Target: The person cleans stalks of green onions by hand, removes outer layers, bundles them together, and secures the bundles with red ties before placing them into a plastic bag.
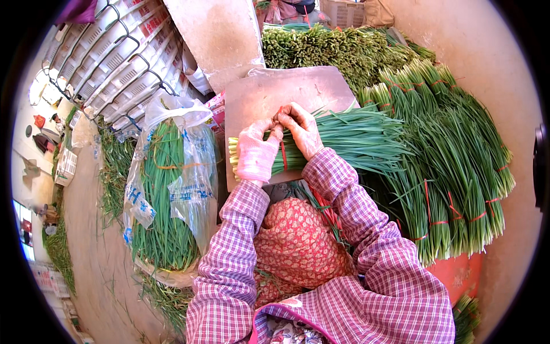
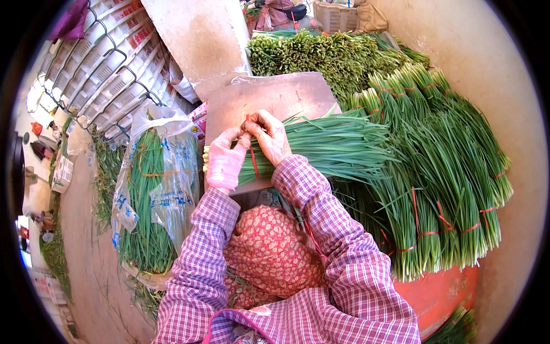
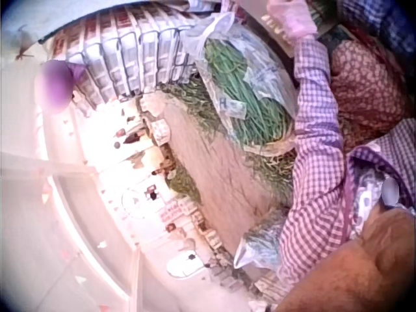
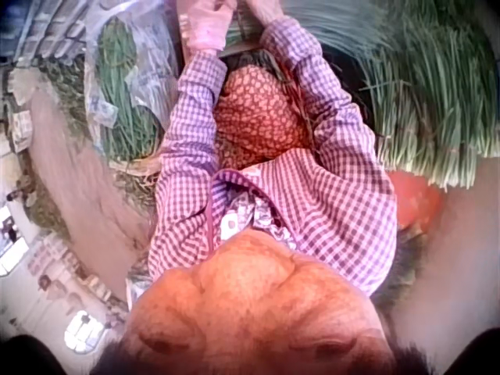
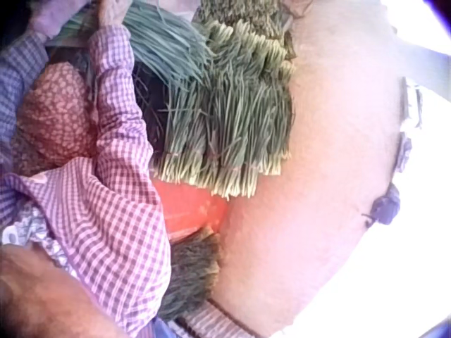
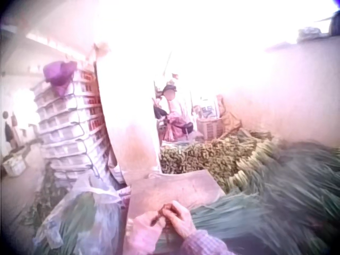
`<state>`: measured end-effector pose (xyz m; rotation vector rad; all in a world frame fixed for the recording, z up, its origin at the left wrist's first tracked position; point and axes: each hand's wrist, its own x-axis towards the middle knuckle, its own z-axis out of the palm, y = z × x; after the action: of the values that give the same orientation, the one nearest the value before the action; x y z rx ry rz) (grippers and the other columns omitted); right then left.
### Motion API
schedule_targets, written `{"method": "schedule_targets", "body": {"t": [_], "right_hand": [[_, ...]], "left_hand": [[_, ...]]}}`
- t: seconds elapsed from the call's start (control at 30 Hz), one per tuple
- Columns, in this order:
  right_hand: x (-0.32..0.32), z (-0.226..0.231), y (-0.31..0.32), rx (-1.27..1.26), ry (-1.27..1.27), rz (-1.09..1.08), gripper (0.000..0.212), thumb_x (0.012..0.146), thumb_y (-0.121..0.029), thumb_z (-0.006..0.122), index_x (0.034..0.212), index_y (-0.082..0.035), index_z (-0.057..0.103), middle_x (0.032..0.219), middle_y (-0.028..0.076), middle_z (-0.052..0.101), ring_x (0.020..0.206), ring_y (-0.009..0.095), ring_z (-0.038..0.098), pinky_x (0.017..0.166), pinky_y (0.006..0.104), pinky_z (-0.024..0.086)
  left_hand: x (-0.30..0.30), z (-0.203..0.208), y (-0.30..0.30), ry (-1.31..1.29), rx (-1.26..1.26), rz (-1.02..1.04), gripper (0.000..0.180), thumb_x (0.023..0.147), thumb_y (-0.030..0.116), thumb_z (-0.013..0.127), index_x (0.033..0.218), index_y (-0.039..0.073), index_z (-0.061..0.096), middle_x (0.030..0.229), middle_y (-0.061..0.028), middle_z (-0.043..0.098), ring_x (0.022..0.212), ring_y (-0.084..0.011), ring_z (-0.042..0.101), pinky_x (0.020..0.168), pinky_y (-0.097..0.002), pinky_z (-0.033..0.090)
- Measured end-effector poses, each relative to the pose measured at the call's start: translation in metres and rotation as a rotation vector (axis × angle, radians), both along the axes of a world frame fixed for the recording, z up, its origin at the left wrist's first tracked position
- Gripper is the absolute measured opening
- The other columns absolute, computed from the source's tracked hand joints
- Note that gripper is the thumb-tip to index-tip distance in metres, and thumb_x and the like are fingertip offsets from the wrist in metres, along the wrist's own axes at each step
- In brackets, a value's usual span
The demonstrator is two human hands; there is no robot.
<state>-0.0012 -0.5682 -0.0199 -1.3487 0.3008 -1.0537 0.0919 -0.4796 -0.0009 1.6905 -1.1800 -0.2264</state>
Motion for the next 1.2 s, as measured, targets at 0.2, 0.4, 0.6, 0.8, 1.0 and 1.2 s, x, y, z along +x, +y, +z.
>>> {"method": "schedule_targets", "body": {"t": [0.2,0.4,0.6,0.8,1.0,1.2], "right_hand": [[-0.001,-0.001,-0.01,0.162,0.091,-0.112,0.012,0.087,-0.018,0.057,0.085,-0.006,0.058,0.082,-0.002,0.057,0.069,0.003,0.045,0.056,0.0187,0.034],[-0.01,0.022,0.0,0.119,0.178,0.121,0.019,0.093,-0.024,0.049,0.098,-0.007,0.055,0.083,0.0,0.058,0.068,0.008,0.053,0.055,0.0205,0.042],[-0.005,0.031,0.003,0.521,-0.013,0.324,0.012,0.092,-0.02,0.049,0.092,-0.008,0.053,0.063,-0.006,0.043,0.047,0.003,0.032,0.042,0.0193,0.024],[-0.003,0.071,0.009,0.437,0.008,0.3,0.008,0.088,-0.015,0.051,0.085,-0.007,0.053,0.057,-0.008,0.033,0.044,0.002,0.024,0.039,0.0202,0.016],[0.005,0.046,0.01,0.518,0.155,0.252,0.007,0.087,-0.016,0.052,0.084,-0.009,0.053,0.055,-0.01,0.031,0.041,0.002,0.022,0.037,0.0212,0.014],[-0.014,0.055,0.011,0.609,0.236,0.257,0.008,0.088,-0.016,0.049,0.083,-0.01,0.052,0.054,-0.01,0.029,0.041,0.003,0.021,0.036,0.0213,0.014]], "left_hand": [[-0.013,-0.003,0.009,-0.498,-0.028,0.04,0.014,0.07,0.013,0.07,0.08,0.007,0.062,0.076,-0.0106,0.062,0.08,-0.03,0.056,0.074,-0.0383,0.045],[0.001,-0.002,0.021,-0.808,0.349,-0.062,0.088,0.052,0.051,0.078,0.119,0.004,0.046,0.117,-0.0147,0.05,0.108,-0.032,0.045,0.096,-0.0419,0.034],[-0.006,0.005,0.016,-1.131,0.526,-0.058,0.091,0.049,0.051,0.078,0.119,0.005,0.042,0.115,-0.0109,0.046,0.114,-0.0244,0.041,0.103,-0.0434,0.023],[-0.008,0.039,0.023,-1.0,0.441,-0.059,0.073,0.05,0.041,0.078,0.106,0.006,0.049,0.099,-0.0123,0.056,0.099,-0.0275,0.053,0.09,-0.0372,0.038],[-0.029,0.029,0.017,-0.892,0.782,-0.078,0.093,0.051,0.056,0.076,0.122,0.004,0.043,0.116,-0.0104,0.052,0.112,-0.0246,0.048,0.095,-0.0385,0.035],[-0.04,0.021,0.008,-0.861,0.923,-0.065,0.114,0.052,0.061,0.075,0.137,0.003,0.027,0.122,-0.0097,0.05,0.114,-0.0233,0.047,0.096,-0.0386,0.034]]}}
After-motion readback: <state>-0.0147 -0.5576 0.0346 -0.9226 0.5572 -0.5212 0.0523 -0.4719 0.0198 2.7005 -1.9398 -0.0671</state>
